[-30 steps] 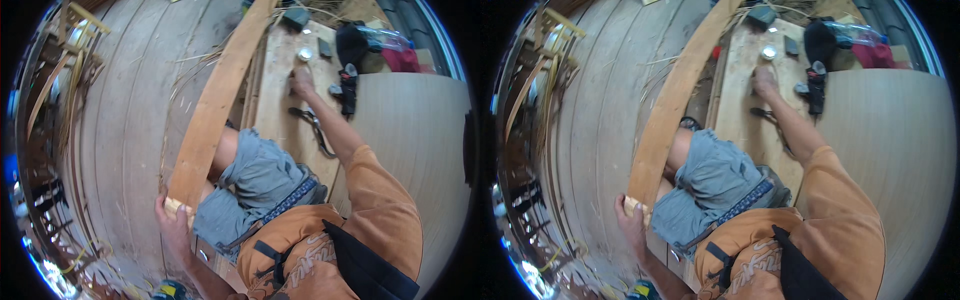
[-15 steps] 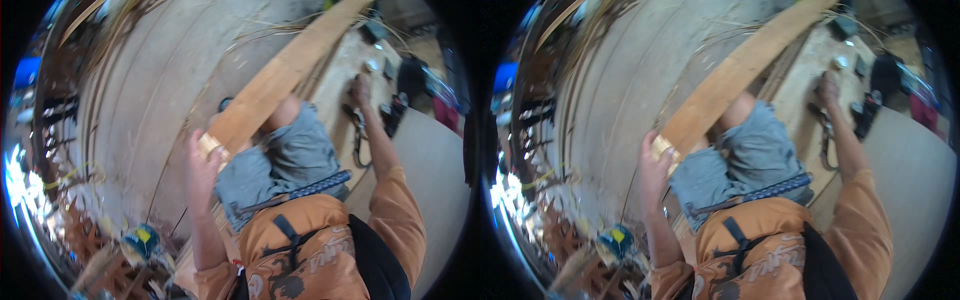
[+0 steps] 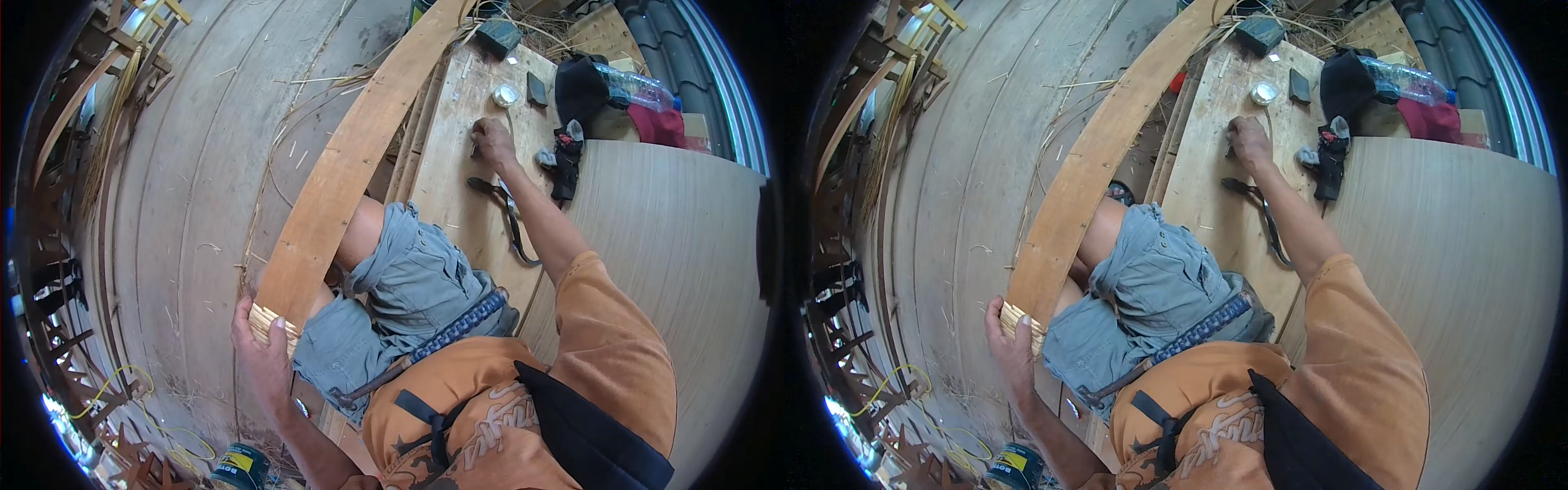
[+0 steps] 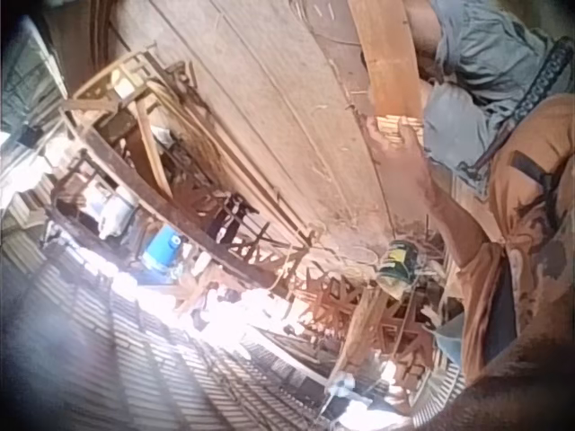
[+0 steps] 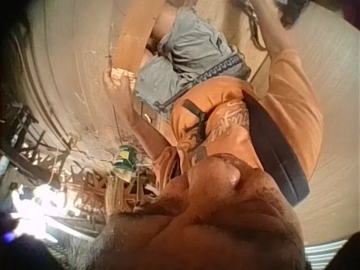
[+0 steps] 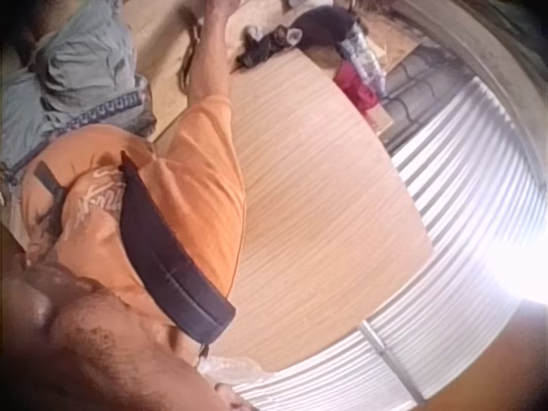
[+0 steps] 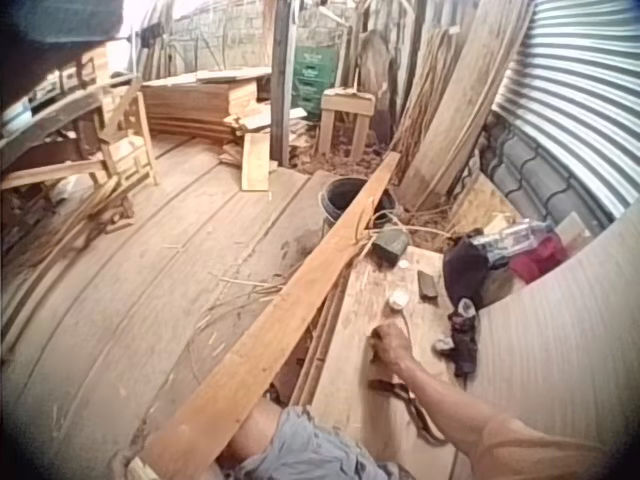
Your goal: Weaving rattan strips onto a wooden furniture frame and securing them with nails using a hammer.
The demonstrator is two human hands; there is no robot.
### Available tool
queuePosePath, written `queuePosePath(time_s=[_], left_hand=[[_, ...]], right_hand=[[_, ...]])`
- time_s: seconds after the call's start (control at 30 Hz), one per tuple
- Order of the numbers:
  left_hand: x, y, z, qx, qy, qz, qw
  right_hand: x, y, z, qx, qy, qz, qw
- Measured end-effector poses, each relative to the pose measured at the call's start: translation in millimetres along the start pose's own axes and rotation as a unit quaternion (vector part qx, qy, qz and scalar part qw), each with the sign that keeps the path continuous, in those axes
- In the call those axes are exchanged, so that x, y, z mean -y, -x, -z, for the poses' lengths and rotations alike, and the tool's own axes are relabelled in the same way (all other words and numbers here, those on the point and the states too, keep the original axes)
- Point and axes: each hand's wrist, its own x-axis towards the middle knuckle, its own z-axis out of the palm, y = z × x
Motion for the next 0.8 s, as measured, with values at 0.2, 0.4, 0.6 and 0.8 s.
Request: queuePosePath(time_s=[0.2,0.4,0.6,0.8], left_hand=[[3.4,4.7,0.5,-0.02,0.002,0.013,1.0],[10.8,1.2,-1.1,-0.019,0.003,-0.015,1.0],[13.6,2.9,2.3,-0.023,-0.029,0.026,0.999],[8.9,1.6,0.8,-0.035,-0.027,-0.008,0.999]], right_hand=[[2.7,3.7,-12.4,0.011,0.008,-0.016,1.0],[-8.8,18.3,-5.7,-0.082,-0.101,0.04,0.991],[33.5,44.3,16.7,-0.042,-0.323,-0.066,0.943],[170.6,88.6,64.9,0.063,-0.461,0.071,0.882]])
